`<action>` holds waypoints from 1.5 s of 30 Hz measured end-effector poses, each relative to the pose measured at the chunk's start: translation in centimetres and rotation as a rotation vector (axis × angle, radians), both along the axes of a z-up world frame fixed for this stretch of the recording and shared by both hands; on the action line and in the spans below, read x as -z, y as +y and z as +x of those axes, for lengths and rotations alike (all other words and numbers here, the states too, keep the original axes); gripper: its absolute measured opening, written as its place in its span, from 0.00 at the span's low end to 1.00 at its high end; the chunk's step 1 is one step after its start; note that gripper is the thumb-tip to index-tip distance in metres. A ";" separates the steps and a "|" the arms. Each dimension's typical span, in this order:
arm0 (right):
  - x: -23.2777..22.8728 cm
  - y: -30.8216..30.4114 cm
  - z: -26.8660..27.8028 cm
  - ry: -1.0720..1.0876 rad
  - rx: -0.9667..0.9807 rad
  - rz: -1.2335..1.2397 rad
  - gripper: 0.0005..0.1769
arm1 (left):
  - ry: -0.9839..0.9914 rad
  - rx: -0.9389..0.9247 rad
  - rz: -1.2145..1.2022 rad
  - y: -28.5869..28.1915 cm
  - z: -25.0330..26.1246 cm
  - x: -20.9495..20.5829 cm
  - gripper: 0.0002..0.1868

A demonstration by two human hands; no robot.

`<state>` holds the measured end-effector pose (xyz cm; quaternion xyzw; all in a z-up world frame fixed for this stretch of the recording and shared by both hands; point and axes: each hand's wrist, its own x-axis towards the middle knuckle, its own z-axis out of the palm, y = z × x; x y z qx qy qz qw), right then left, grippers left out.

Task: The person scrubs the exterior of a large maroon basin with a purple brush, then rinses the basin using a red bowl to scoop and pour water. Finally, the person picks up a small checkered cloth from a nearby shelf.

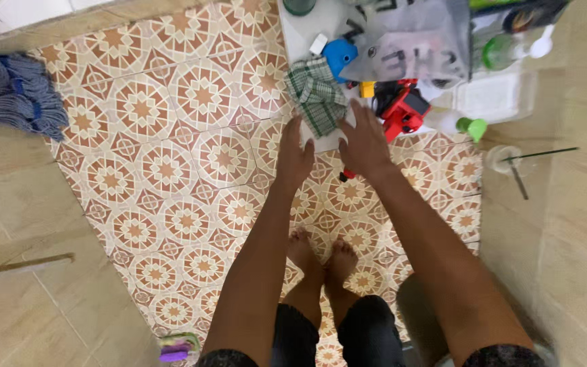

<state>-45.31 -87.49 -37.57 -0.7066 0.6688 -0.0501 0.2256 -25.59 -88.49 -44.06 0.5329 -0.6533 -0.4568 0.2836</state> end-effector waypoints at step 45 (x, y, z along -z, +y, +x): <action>-24.5 6.2 0.6 -0.570 0.147 -0.390 0.10 | 0.150 -0.072 0.288 2.9 1.3 -32.1 0.26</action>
